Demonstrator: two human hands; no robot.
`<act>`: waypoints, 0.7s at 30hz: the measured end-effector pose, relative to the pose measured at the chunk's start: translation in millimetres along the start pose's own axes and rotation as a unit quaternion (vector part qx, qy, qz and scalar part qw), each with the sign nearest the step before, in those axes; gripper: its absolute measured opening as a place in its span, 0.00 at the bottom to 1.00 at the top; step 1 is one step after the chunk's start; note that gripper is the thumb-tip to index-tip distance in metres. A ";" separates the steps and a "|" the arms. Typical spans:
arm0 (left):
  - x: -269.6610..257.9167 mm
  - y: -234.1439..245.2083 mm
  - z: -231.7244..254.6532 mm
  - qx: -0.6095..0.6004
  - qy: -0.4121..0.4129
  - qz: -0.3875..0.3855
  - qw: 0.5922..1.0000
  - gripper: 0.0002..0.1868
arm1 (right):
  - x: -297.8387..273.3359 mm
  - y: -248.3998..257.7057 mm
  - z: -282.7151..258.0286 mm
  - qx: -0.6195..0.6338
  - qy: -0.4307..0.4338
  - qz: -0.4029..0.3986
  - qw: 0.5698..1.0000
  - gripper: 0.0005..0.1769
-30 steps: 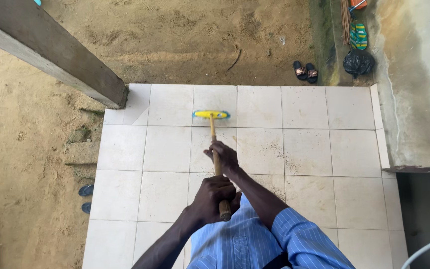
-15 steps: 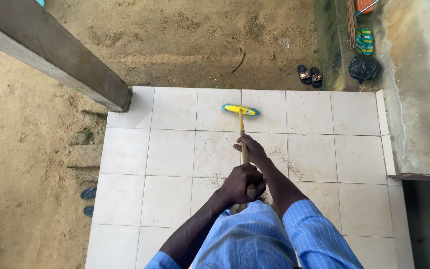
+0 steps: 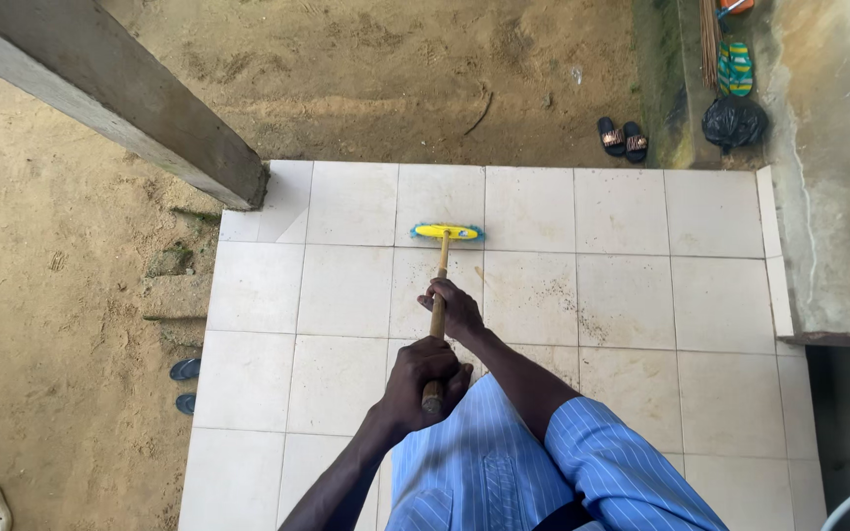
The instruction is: The person sweeps a pile of dirt and debris across a tiled floor using a long-handled broom, moving the pile in several directions.
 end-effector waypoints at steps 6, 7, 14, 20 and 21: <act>28.3 -37.5 8.1 -0.018 -0.050 -0.058 0.997 0.17 | 4.5 48.7 12.6 -0.066 0.017 0.091 0.994 0.15; 33.1 -49.0 10.5 -0.026 -0.063 -0.089 0.994 0.18 | 7.5 61.0 17.3 -0.066 0.015 0.096 0.993 0.15; 45.9 -126.8 28.5 -0.093 -0.125 -0.227 0.961 0.16 | -16.9 151.8 75.5 -0.090 -0.036 0.150 0.984 0.13; 74.0 -162.7 0.4 -0.174 -0.169 -0.244 0.939 0.14 | -51.8 206.0 134.6 -0.094 -0.099 0.273 0.952 0.13; 81.5 -169.5 -14.6 -0.183 -0.131 -0.249 0.942 0.15 | -51.9 213.8 150.3 -0.080 -0.147 0.280 0.945 0.14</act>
Point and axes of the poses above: each hand's wrist, its own x-axis towards the middle knuckle, its own y-axis out of the back of the hand, z = x × y, the point moved 9 cm from there along x, towards the middle knuckle, and after that the axes turned 10 degrees about -y, right-handed, at the moved point
